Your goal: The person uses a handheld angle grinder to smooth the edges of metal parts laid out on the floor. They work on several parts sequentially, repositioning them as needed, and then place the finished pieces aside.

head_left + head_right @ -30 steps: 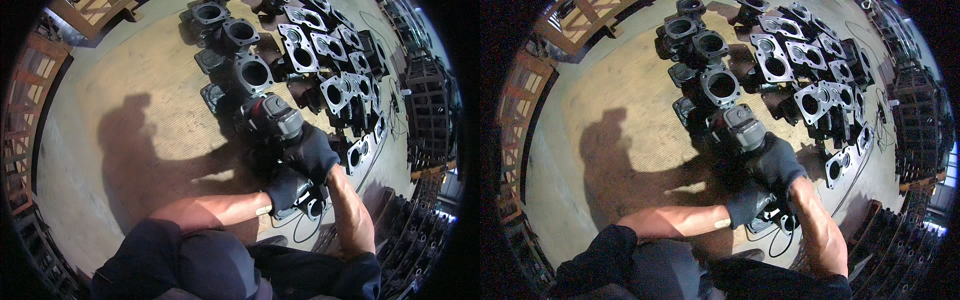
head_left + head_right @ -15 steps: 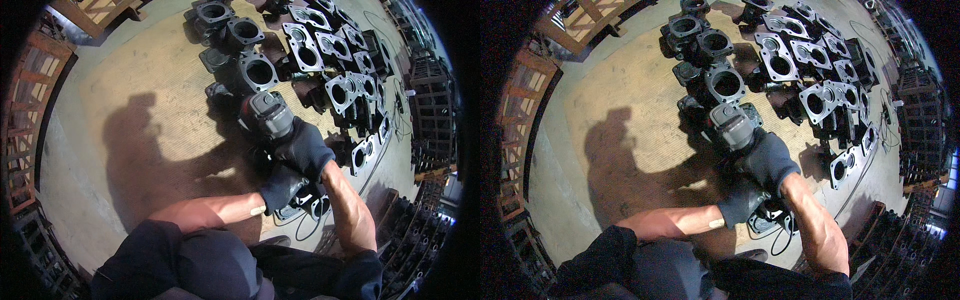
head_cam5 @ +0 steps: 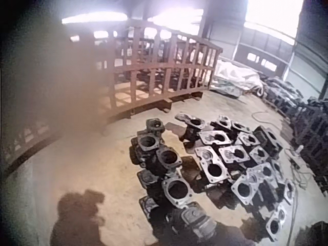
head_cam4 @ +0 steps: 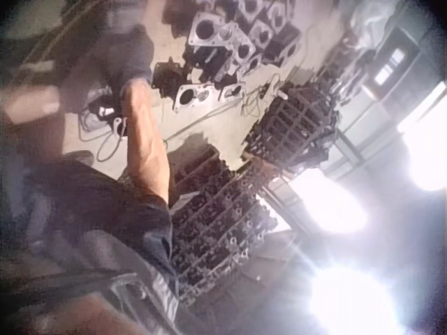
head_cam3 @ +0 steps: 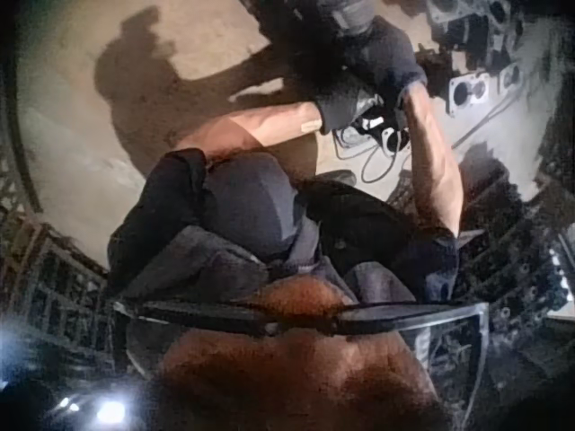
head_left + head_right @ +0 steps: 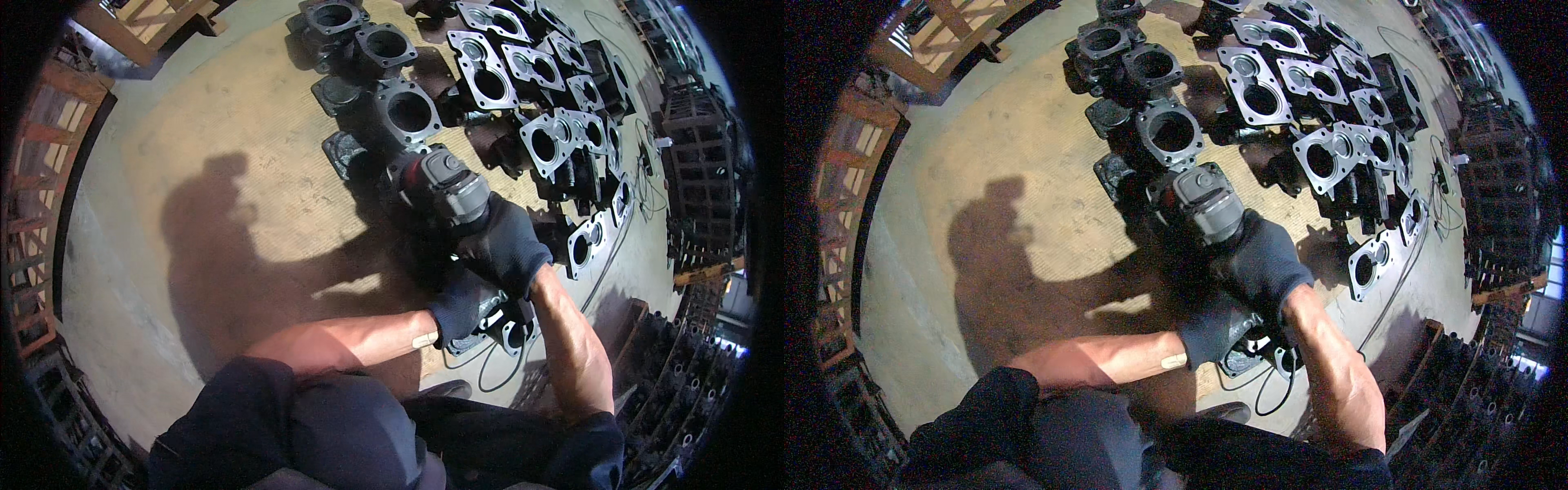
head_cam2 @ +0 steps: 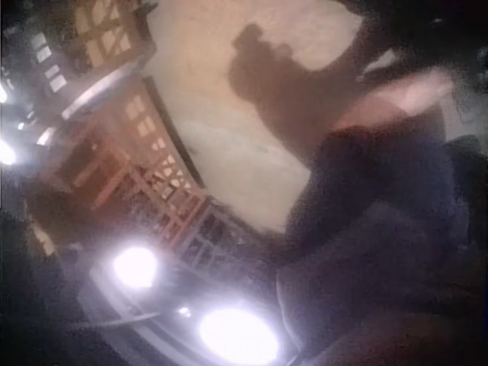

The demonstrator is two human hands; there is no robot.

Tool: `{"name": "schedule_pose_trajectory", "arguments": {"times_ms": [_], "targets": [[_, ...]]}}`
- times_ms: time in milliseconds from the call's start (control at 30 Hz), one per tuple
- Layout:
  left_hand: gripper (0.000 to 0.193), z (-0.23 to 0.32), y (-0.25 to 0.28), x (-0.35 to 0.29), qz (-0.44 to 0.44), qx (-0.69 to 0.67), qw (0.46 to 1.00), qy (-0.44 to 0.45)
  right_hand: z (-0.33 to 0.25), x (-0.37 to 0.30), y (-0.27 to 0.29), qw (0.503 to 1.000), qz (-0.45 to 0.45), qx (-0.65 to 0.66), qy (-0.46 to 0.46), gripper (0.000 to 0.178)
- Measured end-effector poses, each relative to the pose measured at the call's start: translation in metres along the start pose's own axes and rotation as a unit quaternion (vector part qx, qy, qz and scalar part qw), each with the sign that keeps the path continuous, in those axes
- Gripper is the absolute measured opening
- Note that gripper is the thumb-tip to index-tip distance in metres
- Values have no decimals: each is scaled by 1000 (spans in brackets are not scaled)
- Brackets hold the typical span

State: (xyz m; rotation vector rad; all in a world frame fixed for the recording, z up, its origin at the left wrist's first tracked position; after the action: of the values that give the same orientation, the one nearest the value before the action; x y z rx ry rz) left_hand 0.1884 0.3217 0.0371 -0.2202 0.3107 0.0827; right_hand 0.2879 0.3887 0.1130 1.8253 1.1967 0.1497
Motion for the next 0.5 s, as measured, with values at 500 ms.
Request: {"name": "schedule_pose_trajectory", "arguments": {"times_ms": [500], "targets": [[26,41,0,-40,-127,76,981,126,-13,-31,-11,999,-43,-30,-10,58]]}}
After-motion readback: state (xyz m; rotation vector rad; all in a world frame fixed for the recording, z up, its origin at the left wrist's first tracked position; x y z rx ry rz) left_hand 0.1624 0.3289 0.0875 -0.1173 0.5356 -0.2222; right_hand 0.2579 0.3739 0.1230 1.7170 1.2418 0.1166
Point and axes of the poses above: each hand's wrist, its own x-axis towards the middle knuckle, its own y-axis out of the back of the hand, z = x × y, the point moved 9 cm from there along x, towards the middle knuckle, and after that the axes turned 12 degrees about y, right-handed, at the moved point
